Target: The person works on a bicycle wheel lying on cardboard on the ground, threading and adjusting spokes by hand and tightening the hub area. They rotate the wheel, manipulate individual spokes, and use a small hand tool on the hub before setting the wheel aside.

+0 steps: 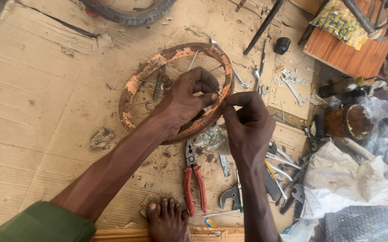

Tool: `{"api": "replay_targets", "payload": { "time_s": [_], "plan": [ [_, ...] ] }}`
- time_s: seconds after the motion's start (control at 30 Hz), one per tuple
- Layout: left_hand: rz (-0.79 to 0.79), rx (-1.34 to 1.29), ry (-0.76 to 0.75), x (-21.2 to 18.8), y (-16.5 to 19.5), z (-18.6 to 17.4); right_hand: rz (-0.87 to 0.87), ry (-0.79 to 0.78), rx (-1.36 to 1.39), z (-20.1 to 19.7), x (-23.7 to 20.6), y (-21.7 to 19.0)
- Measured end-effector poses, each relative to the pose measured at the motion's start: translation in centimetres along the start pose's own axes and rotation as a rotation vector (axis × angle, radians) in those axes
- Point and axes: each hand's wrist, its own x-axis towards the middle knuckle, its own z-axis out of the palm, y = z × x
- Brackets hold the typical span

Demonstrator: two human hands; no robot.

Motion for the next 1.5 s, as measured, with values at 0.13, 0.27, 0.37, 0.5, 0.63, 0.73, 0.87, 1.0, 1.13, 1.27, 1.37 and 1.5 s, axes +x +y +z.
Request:
{"api": "replay_targets", "payload": {
  "time_s": [0.13,0.27,0.37,0.5,0.63,0.73,0.87,1.0,1.13,1.27,1.37,1.5],
  "plan": [
    [-0.014,-0.076,-0.051,1.0,-1.2,0.2,-0.083,-0.062,-0.316,-0.6,0.8,0.4],
    [-0.03,-0.063,-0.039,1.6,-2.3,1.0,-0.08,-0.192,-0.292,-1.6,1.6,0.7],
    [0.011,-0.026,0.006,1.9,-3.0,1.5,-0.125,-0.216,-0.291,-1.9,1.9,1.0],
    [0.06,0.007,0.008,2.2,-3.7,1.3,-0.03,-0.213,-0.172,-1.7,2.0,1.8],
    [0.069,-0.016,0.009,2.3,-4.1,1.2,0.047,-0.191,-0.087,-1.3,2.0,2.7],
    [0.114,-0.019,0.026,2.1,-4.2,1.2,0.054,-0.203,-0.045,-1.5,2.1,3.0],
    [0.115,0.062,0.04,1.8,-4.2,1.2,0.035,-0.238,-0.075,-1.7,2.2,2.7],
    [0.083,0.056,0.041,1.6,-4.5,1.3,0.054,-0.2,-0.107,-1.4,2.0,2.2],
    [0.234,0.017,0.05,1.5,-5.3,1.5,0.17,-0.158,-0.078,-1.0,1.8,2.1],
    [0.142,0.012,-0.051,1.5,-5.5,1.1,0.303,-0.23,0.023,-1.3,1.7,2.8],
    [0.042,0.058,-0.174,1.5,-4.8,0.9,0.241,-0.278,0.017,-1.6,1.4,3.9],
    [-0.009,0.087,-0.293,1.2,-4.1,1.3,0.211,-0.301,0.095,-1.8,0.5,5.2]
  ]
}}
